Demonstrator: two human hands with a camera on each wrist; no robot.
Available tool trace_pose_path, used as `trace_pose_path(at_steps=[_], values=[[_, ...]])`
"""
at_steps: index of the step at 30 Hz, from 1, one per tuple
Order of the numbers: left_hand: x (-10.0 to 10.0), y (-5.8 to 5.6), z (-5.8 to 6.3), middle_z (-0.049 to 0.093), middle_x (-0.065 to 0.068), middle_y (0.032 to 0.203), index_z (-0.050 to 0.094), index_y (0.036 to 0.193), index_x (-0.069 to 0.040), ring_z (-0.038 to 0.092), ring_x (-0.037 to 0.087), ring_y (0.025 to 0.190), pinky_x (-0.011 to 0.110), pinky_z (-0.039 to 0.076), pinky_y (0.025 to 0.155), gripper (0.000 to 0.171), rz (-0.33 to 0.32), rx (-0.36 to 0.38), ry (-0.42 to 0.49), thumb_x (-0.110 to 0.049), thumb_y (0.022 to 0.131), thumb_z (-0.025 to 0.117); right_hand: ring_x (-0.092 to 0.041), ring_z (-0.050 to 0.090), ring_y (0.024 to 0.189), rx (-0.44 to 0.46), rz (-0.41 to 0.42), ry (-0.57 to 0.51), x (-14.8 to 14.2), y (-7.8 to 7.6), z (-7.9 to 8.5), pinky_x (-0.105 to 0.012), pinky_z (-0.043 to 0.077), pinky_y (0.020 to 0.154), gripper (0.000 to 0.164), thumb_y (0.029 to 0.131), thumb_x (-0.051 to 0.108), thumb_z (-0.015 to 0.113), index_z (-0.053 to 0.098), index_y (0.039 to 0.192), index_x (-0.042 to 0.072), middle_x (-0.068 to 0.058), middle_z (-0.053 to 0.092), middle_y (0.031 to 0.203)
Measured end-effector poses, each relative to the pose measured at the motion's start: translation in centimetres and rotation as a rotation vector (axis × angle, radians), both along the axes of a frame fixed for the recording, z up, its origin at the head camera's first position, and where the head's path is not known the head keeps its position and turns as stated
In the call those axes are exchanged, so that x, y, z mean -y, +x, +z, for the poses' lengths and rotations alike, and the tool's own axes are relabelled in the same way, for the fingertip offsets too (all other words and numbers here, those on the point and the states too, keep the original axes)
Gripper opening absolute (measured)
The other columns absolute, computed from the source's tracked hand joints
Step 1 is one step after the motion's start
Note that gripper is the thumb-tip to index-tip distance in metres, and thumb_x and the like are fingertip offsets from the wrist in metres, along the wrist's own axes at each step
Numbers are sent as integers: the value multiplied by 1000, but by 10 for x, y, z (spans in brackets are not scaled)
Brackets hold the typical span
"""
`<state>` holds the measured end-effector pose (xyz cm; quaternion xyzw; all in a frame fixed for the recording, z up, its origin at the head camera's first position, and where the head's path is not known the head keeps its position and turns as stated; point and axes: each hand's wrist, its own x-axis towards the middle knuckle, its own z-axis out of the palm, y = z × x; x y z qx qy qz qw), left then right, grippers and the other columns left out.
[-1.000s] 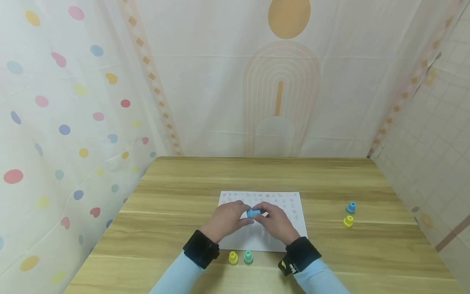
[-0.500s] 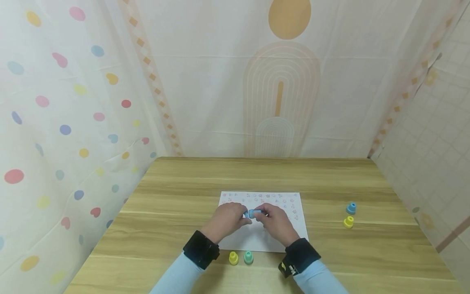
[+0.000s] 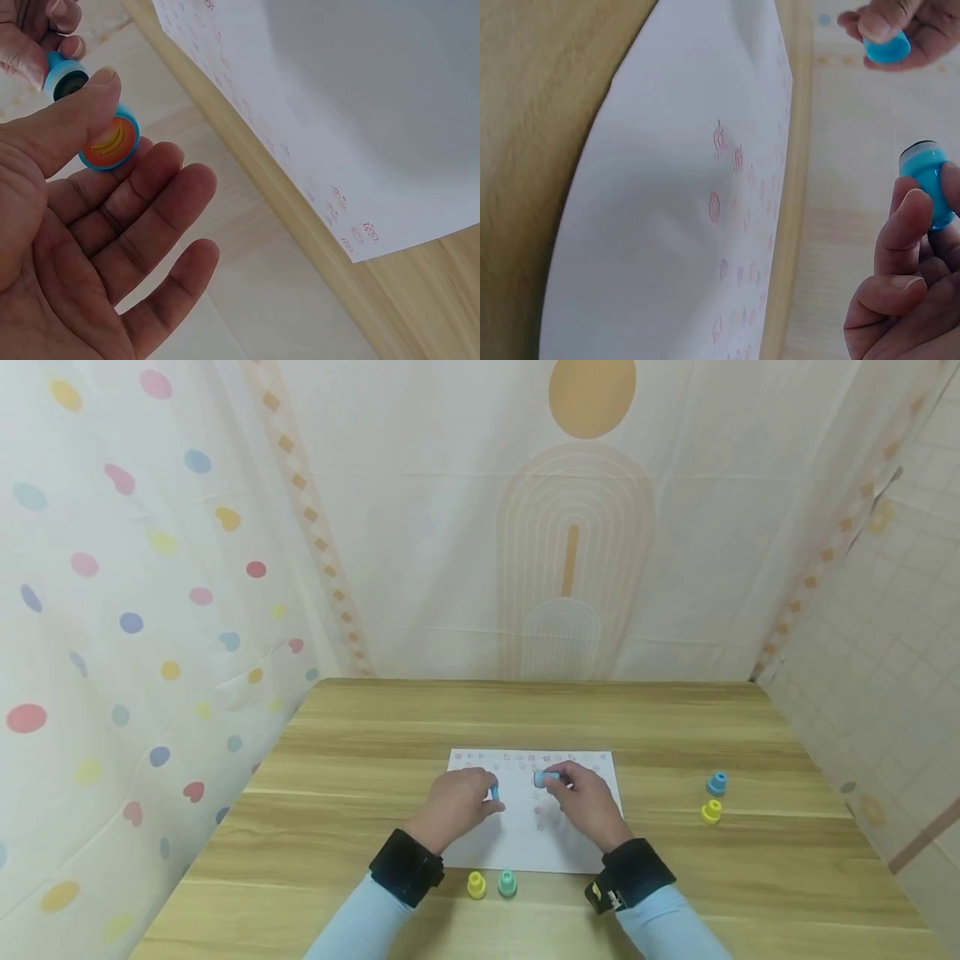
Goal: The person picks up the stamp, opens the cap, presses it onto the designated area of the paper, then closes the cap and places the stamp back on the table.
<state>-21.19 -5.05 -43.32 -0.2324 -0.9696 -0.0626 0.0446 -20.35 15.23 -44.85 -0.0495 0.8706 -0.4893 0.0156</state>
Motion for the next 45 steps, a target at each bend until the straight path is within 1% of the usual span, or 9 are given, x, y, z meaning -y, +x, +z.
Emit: trace_pose_path(at_steps=[7,12,17,21,25,30,38,42,45], values=[[0,-1,-1,72,0,78,75,92,-12,57,11,63,27,54,62,25,13,3,7,-32,77,78,-22,54,72,39,-33,12,-12,0,5,-29,44,63,28,99,21,52,59,117,1,-19,61,100],[0,0,-1,72,0,77,75,91,-12,57,10,62,26,54,61,25,7,-10,11,-32,76,78,-20,53,70,38,-39,37,-18,-1,4,-29,43,60,30,99,21,52,57,119,0,-15,57,95],[0,1,-1,72,0,76,75,90,-12,57,11,61,26,54,61,25,3,-18,11,-32,76,79,-21,53,73,41,-52,59,-23,-1,1,-29,46,61,36,97,22,54,54,124,-2,-12,55,92],[1,1,-1,72,1,76,75,90,-11,57,11,61,27,55,61,25,-2,-23,13,-31,75,79,-22,53,77,50,-61,104,-25,-1,0,-29,47,62,33,96,23,55,58,120,-1,-12,57,94],[1,1,-1,72,0,75,75,90,-12,57,11,61,26,54,60,25,1,-24,8,-31,75,79,-22,52,77,20,-49,193,-26,0,-1,-30,44,62,28,96,23,57,62,113,1,-11,61,94],[2,1,0,72,0,75,75,89,-11,57,11,61,26,54,60,24,0,-30,10,-31,75,80,-20,51,69,-49,-17,347,-28,0,-4,-30,41,58,18,93,19,61,65,101,4,-8,63,83],[2,2,1,72,1,75,75,88,-11,57,12,62,27,54,60,25,-7,-39,18,-31,75,80,-18,51,63,-205,95,657,-27,4,-14,-34,50,62,11,83,14,73,68,88,6,-4,65,74],[2,2,1,72,1,76,75,90,-11,57,12,62,27,54,61,25,-4,-33,14,-31,75,80,-18,50,62,-234,123,741,-24,7,-17,-35,51,63,10,79,10,75,68,85,7,-5,65,73],[2,2,1,72,1,77,75,91,-11,57,12,63,28,55,63,26,2,-22,10,-31,75,79,-19,51,63,-221,124,767,-22,7,-19,-35,51,64,10,80,10,75,68,85,7,-5,67,75]])
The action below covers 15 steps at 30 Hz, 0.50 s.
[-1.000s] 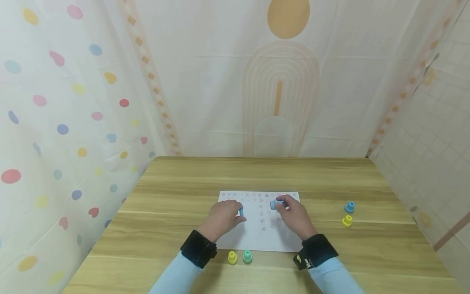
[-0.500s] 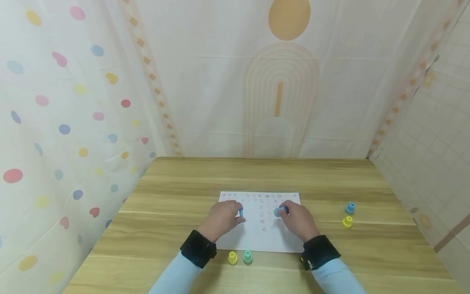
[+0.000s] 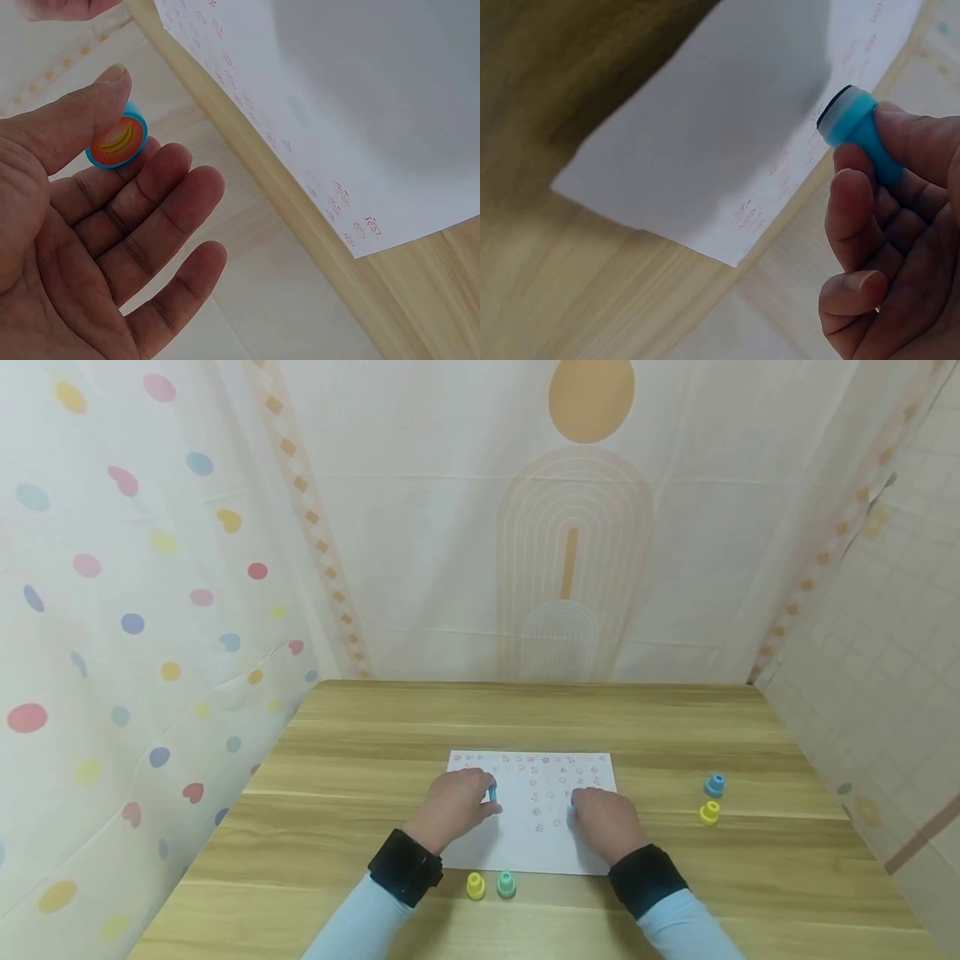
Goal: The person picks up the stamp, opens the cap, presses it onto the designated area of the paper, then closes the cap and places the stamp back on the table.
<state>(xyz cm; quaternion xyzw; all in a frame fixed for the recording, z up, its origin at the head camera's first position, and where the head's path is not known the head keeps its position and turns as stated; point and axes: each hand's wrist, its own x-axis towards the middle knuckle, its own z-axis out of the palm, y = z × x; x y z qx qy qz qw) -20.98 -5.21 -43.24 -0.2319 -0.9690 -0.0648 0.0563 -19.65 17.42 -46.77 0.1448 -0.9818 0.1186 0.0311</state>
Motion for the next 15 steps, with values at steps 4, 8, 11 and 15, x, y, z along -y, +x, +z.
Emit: trace_pose_path(at_steps=[4,8,11,15], values=[[0,0,0,72,1,78,75,93,-11,57,12,63,28,56,64,26,8,18,-4,-31,76,79,-19,51,64,17,-6,7,2,-1,-3,-35,50,64,10,80,10,75,69,87,8,-5,67,75],[1,0,0,72,1,78,74,93,-11,56,12,63,28,56,64,26,8,26,-3,-31,76,79,-19,51,64,31,-4,26,3,-1,-5,-37,52,66,12,81,11,74,69,90,6,-6,67,77],[1,0,0,72,0,77,74,92,-11,56,12,62,28,55,63,26,7,24,-3,-31,76,79,-19,51,64,25,11,47,4,-1,-6,-37,54,67,13,81,12,74,69,91,5,-6,67,76],[1,0,-1,71,0,76,74,91,-11,55,11,60,27,54,60,25,3,19,-2,-31,77,78,-18,52,65,21,51,58,4,-5,-7,-39,56,71,13,81,10,74,68,91,4,-7,69,78]])
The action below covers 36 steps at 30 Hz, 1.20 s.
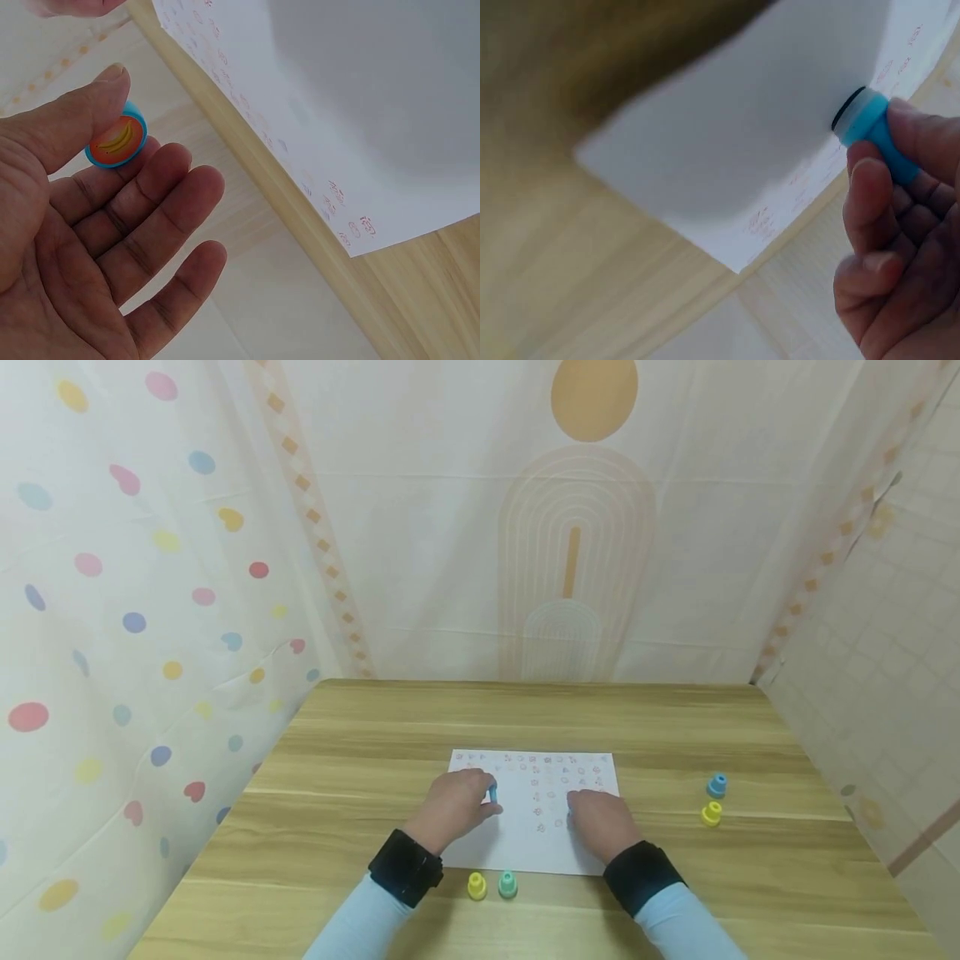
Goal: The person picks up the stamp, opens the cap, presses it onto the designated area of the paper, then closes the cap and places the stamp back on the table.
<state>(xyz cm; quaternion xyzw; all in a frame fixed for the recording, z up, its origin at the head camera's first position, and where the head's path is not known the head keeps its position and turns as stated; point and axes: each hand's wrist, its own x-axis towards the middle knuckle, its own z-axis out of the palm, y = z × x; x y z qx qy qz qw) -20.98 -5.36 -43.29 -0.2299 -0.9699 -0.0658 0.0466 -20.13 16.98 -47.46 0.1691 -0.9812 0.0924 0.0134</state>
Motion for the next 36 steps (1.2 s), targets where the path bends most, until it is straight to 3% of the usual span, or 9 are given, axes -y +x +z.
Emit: trace_pose_path(at_steps=[8,18,27,30,36], values=[[0,2,-2,72,-1,76,74,91,-11,54,10,60,26,53,59,24,-12,-5,4,-31,77,78,-19,56,71,24,44,-17,-2,-5,1,-46,56,83,18,79,9,75,69,96,5,-9,73,88],[0,2,-2,72,-1,76,75,91,-12,54,10,60,25,53,59,25,-19,-23,-2,-31,76,79,-20,50,67,66,101,13,-3,-12,6,-40,52,72,8,82,4,70,64,86,7,-4,64,72],[1,1,-4,71,-1,76,75,91,-12,54,10,60,25,53,59,25,-12,-12,-2,-32,77,78,-31,65,94,49,82,27,1,-1,4,-50,53,88,23,85,4,68,66,107,1,-17,73,100],[1,1,-5,71,-1,75,75,90,-12,53,10,60,25,53,59,24,-12,-13,-2,-32,77,78,-30,65,93,34,96,35,1,0,2,-49,54,86,24,85,4,68,66,108,0,-17,73,99],[1,1,-5,71,-1,75,75,90,-12,53,10,60,25,53,59,24,-9,-9,5,-32,77,78,-23,58,77,89,61,-26,-1,-5,4,-47,54,84,12,85,5,68,65,97,5,-11,71,88]])
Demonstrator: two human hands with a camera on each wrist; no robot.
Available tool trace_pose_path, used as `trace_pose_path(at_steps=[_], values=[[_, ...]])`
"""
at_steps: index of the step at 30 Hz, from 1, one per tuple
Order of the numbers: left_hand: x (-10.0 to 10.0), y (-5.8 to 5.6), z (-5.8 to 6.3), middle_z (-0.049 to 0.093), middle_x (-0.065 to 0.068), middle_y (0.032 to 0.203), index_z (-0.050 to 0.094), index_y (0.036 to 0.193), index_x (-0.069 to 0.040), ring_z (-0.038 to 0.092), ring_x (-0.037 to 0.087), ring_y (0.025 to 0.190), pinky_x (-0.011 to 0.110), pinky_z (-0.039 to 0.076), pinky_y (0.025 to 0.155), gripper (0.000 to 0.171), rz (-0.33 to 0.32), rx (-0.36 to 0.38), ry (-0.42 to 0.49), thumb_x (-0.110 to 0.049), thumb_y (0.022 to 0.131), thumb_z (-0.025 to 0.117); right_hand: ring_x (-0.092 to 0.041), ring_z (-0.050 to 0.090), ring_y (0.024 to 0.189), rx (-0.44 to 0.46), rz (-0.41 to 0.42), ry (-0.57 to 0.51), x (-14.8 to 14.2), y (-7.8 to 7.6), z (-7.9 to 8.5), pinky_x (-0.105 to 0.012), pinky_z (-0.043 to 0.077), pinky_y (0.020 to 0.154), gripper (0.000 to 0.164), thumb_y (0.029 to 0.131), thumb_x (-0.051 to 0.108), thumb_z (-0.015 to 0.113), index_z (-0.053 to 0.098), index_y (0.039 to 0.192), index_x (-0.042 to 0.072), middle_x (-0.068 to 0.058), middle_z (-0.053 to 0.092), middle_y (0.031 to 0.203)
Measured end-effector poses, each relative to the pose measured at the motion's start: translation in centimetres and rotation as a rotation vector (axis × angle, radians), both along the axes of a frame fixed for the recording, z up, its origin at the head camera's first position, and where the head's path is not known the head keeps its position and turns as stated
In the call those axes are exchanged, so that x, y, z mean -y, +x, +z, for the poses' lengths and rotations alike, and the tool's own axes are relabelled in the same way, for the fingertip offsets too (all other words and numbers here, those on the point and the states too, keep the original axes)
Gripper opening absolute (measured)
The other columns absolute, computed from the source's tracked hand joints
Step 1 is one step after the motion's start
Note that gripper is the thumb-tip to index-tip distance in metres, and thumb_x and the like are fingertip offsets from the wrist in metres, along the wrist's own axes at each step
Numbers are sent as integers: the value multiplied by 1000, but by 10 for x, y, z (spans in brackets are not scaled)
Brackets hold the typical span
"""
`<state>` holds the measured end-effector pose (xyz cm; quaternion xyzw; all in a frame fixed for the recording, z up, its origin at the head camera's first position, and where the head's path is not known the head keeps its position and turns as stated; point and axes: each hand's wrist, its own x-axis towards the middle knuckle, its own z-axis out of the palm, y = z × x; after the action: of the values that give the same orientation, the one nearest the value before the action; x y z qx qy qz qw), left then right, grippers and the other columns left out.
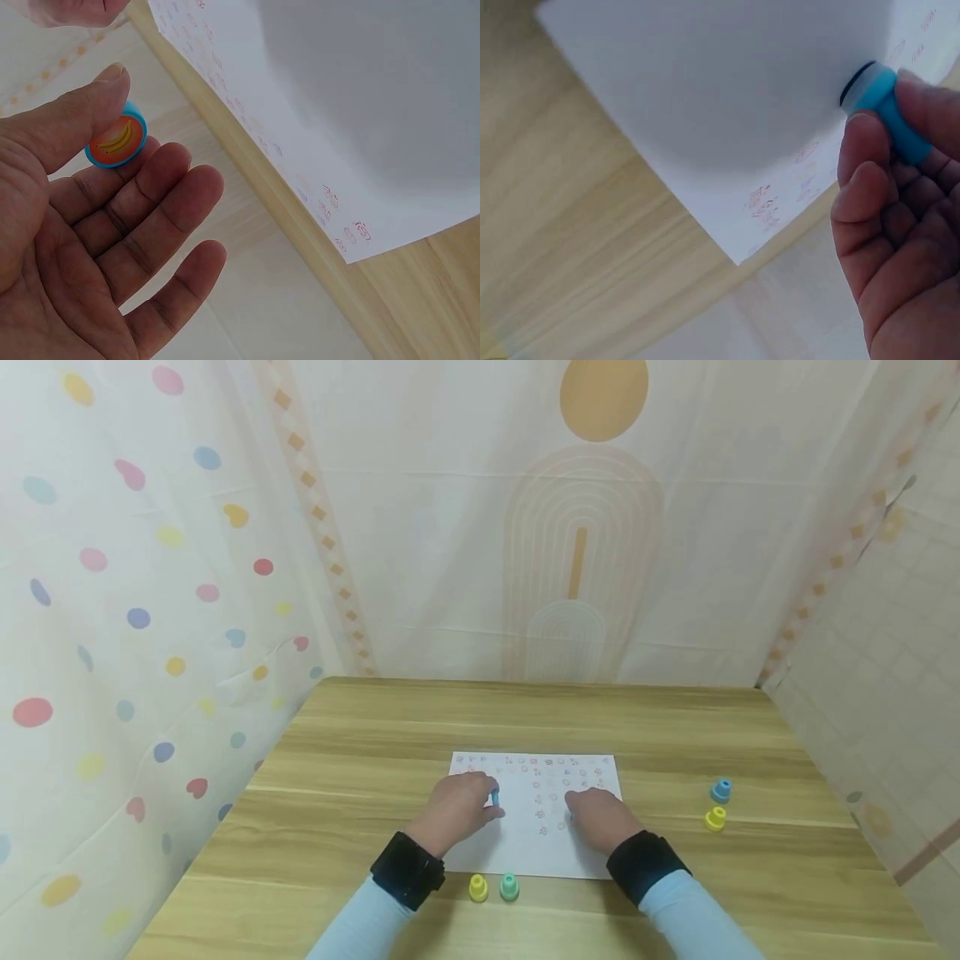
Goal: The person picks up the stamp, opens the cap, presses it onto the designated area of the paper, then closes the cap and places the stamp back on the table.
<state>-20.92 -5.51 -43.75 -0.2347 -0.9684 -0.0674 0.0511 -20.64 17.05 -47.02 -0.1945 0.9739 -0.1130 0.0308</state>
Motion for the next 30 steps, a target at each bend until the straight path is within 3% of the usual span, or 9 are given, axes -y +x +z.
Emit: trace_pose_path(at_steps=[8,15,30], values=[[-1,1,0,71,-1,76,75,91,-12,53,10,60,26,53,59,25,5,2,1,-32,76,78,-29,64,96,13,-17,-18,0,6,-2,-50,52,90,25,87,6,67,65,112,3,-15,72,104],[-2,1,2,71,-1,75,75,91,-12,53,10,60,25,53,59,25,-1,-11,-2,-32,76,79,-21,60,75,-21,21,14,1,-1,-1,-46,55,82,12,84,3,68,63,95,6,-10,71,84],[-1,0,1,71,-2,76,75,92,-13,52,10,61,24,51,58,26,0,21,-14,-33,76,79,-20,53,68,-8,-22,-27,1,1,-4,-45,56,78,8,86,4,67,62,92,6,-9,69,80]])
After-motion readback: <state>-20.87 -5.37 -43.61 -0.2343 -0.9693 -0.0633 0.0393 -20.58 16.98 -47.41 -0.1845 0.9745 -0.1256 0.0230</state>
